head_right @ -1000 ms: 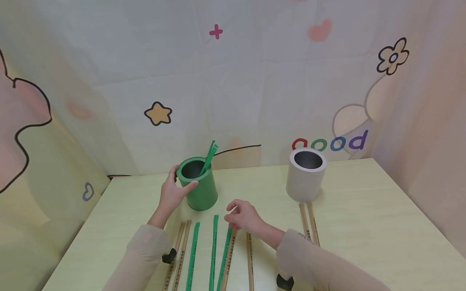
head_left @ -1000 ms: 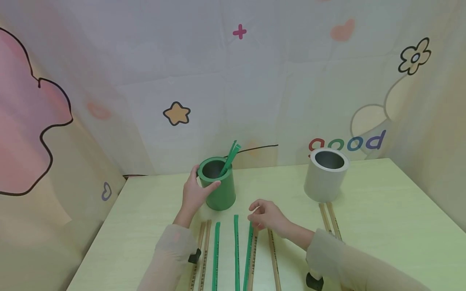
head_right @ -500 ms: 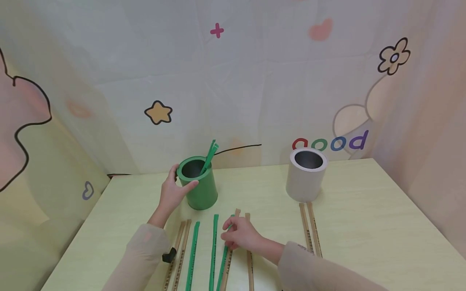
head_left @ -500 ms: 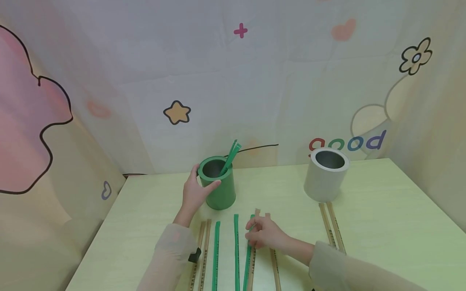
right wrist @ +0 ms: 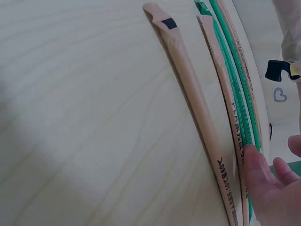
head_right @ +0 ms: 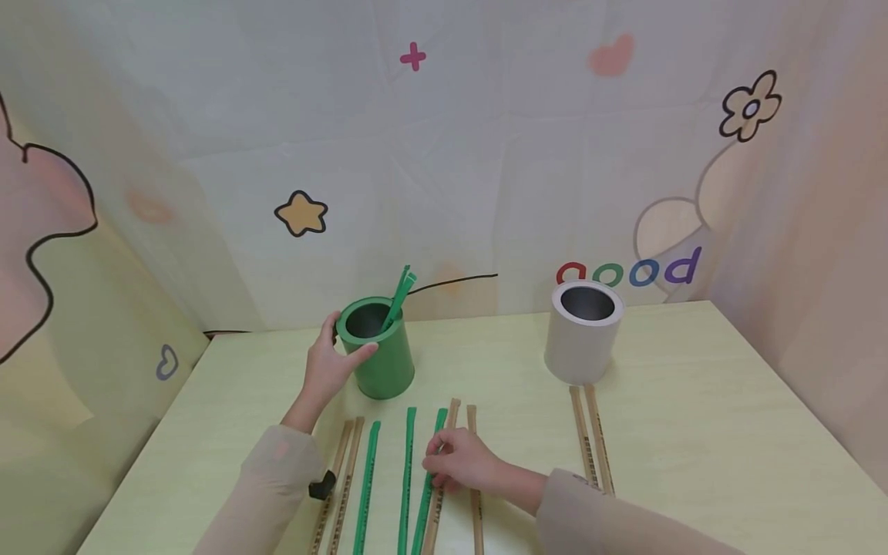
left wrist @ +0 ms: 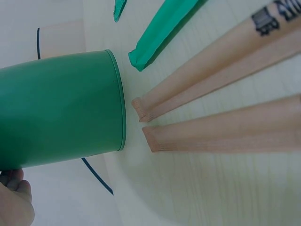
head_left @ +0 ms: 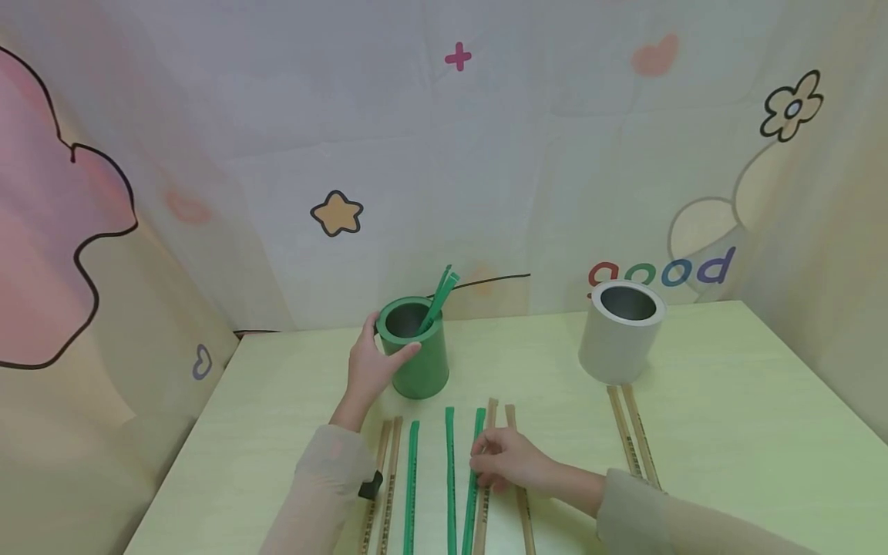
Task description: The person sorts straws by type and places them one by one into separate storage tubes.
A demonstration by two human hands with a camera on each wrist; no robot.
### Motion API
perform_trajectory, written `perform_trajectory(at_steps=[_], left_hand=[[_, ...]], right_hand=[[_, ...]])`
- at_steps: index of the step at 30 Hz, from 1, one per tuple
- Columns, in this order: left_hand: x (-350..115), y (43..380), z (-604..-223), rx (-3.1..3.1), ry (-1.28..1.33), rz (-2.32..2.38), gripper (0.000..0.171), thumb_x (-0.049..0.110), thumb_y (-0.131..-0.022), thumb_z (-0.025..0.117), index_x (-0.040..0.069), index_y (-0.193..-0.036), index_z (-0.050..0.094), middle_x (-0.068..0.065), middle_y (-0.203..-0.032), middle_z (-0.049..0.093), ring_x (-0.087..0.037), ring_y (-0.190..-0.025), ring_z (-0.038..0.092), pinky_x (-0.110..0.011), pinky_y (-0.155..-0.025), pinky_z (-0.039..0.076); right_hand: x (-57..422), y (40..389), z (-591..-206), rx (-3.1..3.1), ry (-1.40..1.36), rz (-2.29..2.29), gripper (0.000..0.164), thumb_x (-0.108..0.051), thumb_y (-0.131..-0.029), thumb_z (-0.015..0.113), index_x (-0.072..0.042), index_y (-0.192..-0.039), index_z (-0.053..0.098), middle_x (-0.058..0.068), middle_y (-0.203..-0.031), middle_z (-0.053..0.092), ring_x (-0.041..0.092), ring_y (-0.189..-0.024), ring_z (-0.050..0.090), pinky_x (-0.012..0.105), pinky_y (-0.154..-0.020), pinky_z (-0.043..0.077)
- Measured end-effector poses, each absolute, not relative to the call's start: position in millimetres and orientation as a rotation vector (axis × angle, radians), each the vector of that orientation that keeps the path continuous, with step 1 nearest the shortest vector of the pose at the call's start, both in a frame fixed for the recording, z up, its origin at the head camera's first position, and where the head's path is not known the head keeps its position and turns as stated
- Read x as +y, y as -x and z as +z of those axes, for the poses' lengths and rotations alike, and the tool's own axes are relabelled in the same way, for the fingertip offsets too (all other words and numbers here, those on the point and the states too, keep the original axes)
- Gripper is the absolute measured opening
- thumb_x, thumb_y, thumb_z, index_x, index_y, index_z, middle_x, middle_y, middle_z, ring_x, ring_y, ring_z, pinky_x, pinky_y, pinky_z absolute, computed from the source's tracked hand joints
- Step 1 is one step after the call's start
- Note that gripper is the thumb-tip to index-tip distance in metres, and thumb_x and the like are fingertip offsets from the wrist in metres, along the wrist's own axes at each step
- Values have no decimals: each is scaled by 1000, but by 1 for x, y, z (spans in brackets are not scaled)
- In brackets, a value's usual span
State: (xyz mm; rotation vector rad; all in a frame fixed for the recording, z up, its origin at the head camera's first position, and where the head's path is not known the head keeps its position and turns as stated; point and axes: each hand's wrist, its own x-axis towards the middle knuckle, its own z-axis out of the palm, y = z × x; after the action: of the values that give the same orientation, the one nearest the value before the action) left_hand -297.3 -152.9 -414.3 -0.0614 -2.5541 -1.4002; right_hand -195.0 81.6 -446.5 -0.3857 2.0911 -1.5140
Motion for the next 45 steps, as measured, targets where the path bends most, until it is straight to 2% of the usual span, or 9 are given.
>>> perform_trajectory(at_steps=[10,17,26,34,39,45], left_hand=[[-153,296,-412,-2561,53,-1392,98,64,-62,65,16,-137,24,-7,-140,35,-24,-130,30,-50,-102,28],[-153,298,-412,-2569,47,-1393,100,65,-62,64,15,-138,23,-6,-141,34,-24,-131,29,-50,-102,28],[-153,299,-413,-2572,46,-1391,100,66,-61,63,17,-138,23,-6,-141,33,-24,-131,29,-50,-102,28],[-153,300,-417,-2562,57,-1374,99,66,-62,63,16,-138,24,-6,-140,35,-24,-130,30,-50,-102,29],[-153,299,-417,-2556,60,-1379,99,65,-62,63,15,-138,24,-6,-140,35,-24,-130,30,-50,-102,29],[-152,297,-414,-2556,54,-1393,98,63,-63,64,15,-138,24,-6,-140,35,-24,-130,30,-51,-102,28]], right_hand=[[86,195,-441,2166,473,-1348,13,-16,-82,59,-4,-84,54,8,-71,61,15,-53,58,27,-46,47],[82,202,-439,2331,450,-1207,12,-13,-81,61,-5,-76,54,6,-60,57,10,-42,52,23,-39,44],[73,204,-443,2492,454,-1142,10,-9,-77,63,-6,-76,54,2,-50,52,7,-34,43,19,-36,40],[64,208,-448,2553,519,-1099,12,-9,-76,64,-4,-82,55,-3,-49,48,6,-35,38,15,-36,32],[58,210,-455,2623,569,-1107,17,-8,-73,66,-3,-81,53,-4,-52,44,6,-41,38,18,-39,32],[52,210,-458,2719,503,-1016,22,-12,-71,69,-6,-80,50,-4,-56,41,8,-47,35,20,-42,28]])
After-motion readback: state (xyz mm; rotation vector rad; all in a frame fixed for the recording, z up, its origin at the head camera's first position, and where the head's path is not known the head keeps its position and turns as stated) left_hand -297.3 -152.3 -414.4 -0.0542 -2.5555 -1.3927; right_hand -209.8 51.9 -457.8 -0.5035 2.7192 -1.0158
